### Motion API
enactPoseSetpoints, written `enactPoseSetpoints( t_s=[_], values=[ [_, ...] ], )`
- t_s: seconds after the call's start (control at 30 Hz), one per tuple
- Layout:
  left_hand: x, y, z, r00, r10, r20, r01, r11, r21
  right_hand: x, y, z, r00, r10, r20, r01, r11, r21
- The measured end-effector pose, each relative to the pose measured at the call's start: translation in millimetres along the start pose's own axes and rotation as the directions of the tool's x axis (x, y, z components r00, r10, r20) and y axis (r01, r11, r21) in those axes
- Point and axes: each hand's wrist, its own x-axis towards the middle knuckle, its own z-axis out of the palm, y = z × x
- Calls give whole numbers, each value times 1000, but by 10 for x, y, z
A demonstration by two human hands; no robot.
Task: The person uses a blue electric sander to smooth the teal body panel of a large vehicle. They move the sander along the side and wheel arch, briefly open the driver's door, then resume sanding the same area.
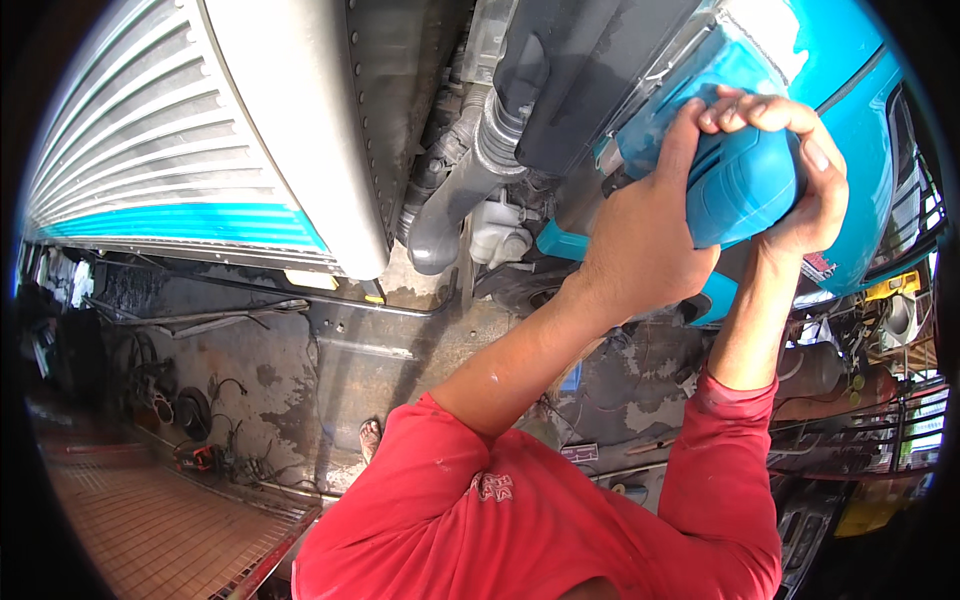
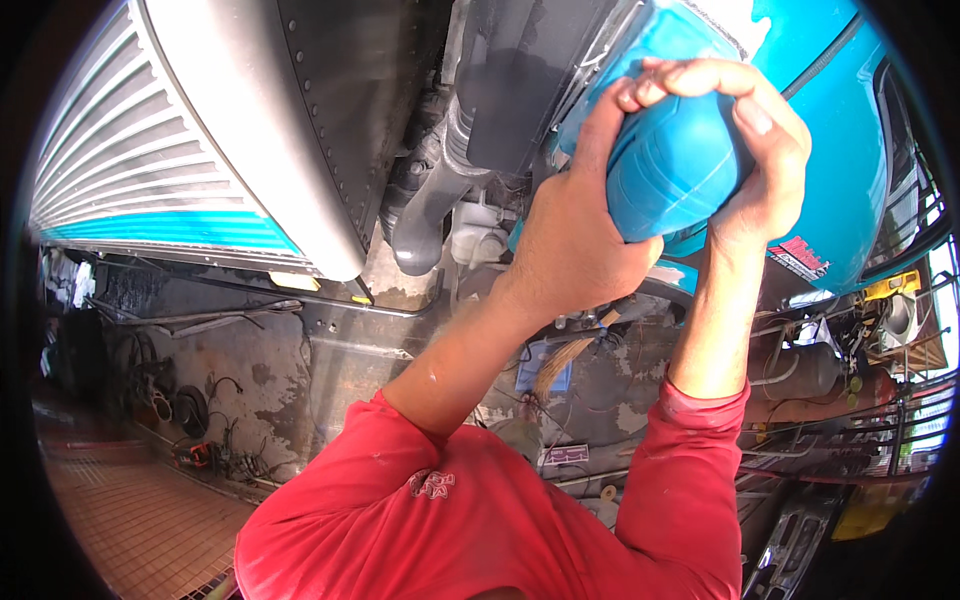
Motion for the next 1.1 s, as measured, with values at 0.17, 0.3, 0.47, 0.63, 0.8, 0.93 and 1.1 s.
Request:
enactPoseSetpoints(
  t_s=[0.17,0.3,0.47,0.63,0.8,0.93,1.1],
  values=[
    [-215,-176,67,995,-90,39,89,996,26,-338,71,83,999,35,-22,-36,998,-53],
    [-380,-346,93,996,-84,34,84,996,-8,-514,115,159,997,57,-45,-62,992,-110],
    [-404,-384,24,1000,30,7,-30,997,65,-550,165,264,1000,27,5,-26,988,-153],
    [-147,-190,73,996,89,18,-90,995,43,-221,-1,120,998,-59,-12,57,994,-95],
    [-93,-161,32,999,45,-13,-45,999,-29,-44,-20,93,1000,4,-3,-4,994,-109],
    [-286,-319,-67,999,-8,38,7,999,45,-378,112,293,998,41,-38,-46,989,-143],
    [-405,-417,1,1000,6,23,-7,1000,29,-548,173,287,1000,-1,1,2,992,-127]
  ],
)
